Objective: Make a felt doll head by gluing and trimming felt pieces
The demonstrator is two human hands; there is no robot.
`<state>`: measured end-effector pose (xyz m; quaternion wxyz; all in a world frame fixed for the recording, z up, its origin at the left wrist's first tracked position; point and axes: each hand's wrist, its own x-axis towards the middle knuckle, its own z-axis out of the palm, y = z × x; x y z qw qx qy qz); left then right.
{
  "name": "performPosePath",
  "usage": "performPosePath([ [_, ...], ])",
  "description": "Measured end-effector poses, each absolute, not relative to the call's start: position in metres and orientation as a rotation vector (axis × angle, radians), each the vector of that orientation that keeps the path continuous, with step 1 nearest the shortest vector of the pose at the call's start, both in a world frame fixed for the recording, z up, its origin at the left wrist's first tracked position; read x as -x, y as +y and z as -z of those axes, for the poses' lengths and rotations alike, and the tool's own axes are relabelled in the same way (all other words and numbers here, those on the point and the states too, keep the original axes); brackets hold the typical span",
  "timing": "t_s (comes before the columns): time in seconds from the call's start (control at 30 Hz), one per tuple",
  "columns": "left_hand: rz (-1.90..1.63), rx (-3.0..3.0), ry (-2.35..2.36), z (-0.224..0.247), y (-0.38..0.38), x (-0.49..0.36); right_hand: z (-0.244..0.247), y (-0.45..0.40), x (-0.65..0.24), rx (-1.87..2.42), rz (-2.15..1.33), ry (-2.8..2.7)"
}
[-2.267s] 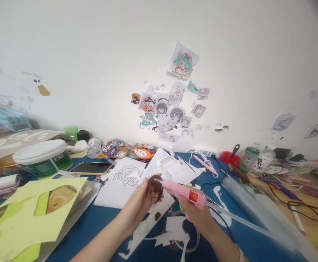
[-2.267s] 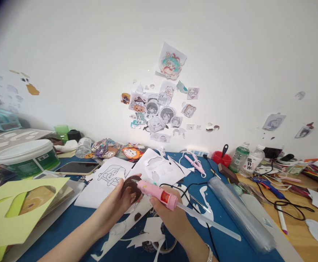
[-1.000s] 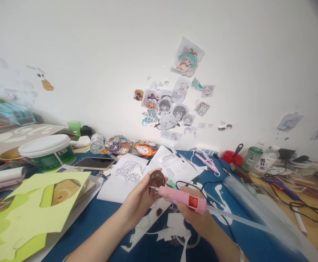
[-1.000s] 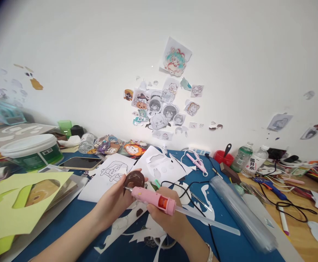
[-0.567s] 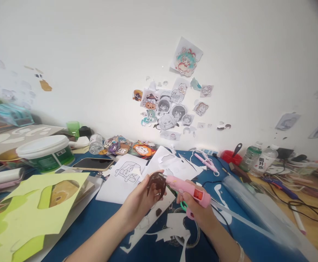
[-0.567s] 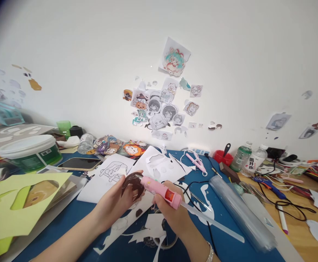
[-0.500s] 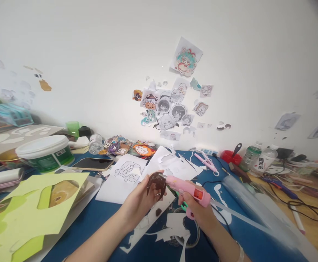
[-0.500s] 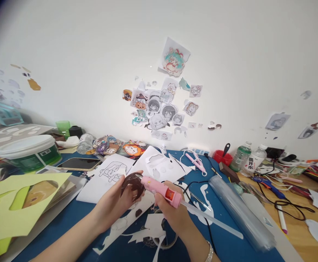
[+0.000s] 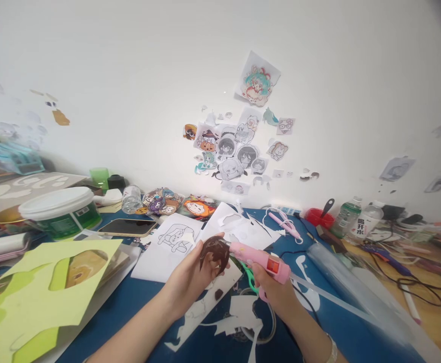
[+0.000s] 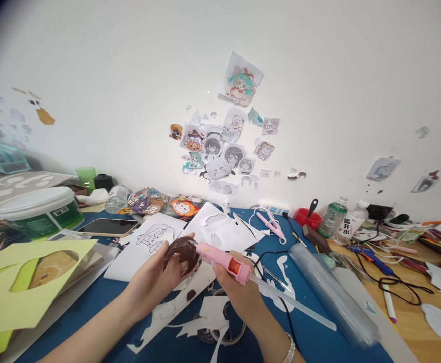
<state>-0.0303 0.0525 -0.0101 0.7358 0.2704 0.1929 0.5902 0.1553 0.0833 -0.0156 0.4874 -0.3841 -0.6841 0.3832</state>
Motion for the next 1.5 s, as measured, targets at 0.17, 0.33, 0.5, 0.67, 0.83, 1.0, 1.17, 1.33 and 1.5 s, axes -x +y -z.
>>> performPosePath([
  [0.17,-1.318,-0.592,0.438,0.009,0.055,0.032,0.014,0.084,-0.154,0.905,-0.944,-1.690],
  [0.33,-1.343,-0.544,0.443,0.004,0.054,0.033,0.011,0.081,-0.154,0.783,-0.972,-1.660],
  [0.5,-1.367,-0.488,0.454,-0.002,0.053,0.034,0.006,0.078,-0.155,0.928,-1.095,-1.643],
  [0.67,-1.371,-0.489,0.451,-0.003,0.054,0.034,0.008,0.078,-0.153,0.983,-1.097,-1.625],
  [0.83,-1.370,-0.536,0.420,-0.001,0.055,0.036,0.016,0.083,-0.157,0.922,-1.068,-1.708],
  [1.0,-1.391,-0.521,0.404,0.000,0.056,0.038,0.019,0.087,-0.159,0.911,-1.013,-1.788],
  [1.17,-1.436,-0.472,0.428,-0.006,0.054,0.038,0.019,0.088,-0.158,0.877,-0.958,-1.844],
  [1.33,-1.502,-0.429,0.450,-0.013,0.051,0.038,0.020,0.089,-0.157,0.865,-0.894,-1.887],
  [1.5,-1.536,-0.402,0.483,-0.017,0.051,0.038,0.015,0.087,-0.156,0.834,-0.827,-1.931],
])
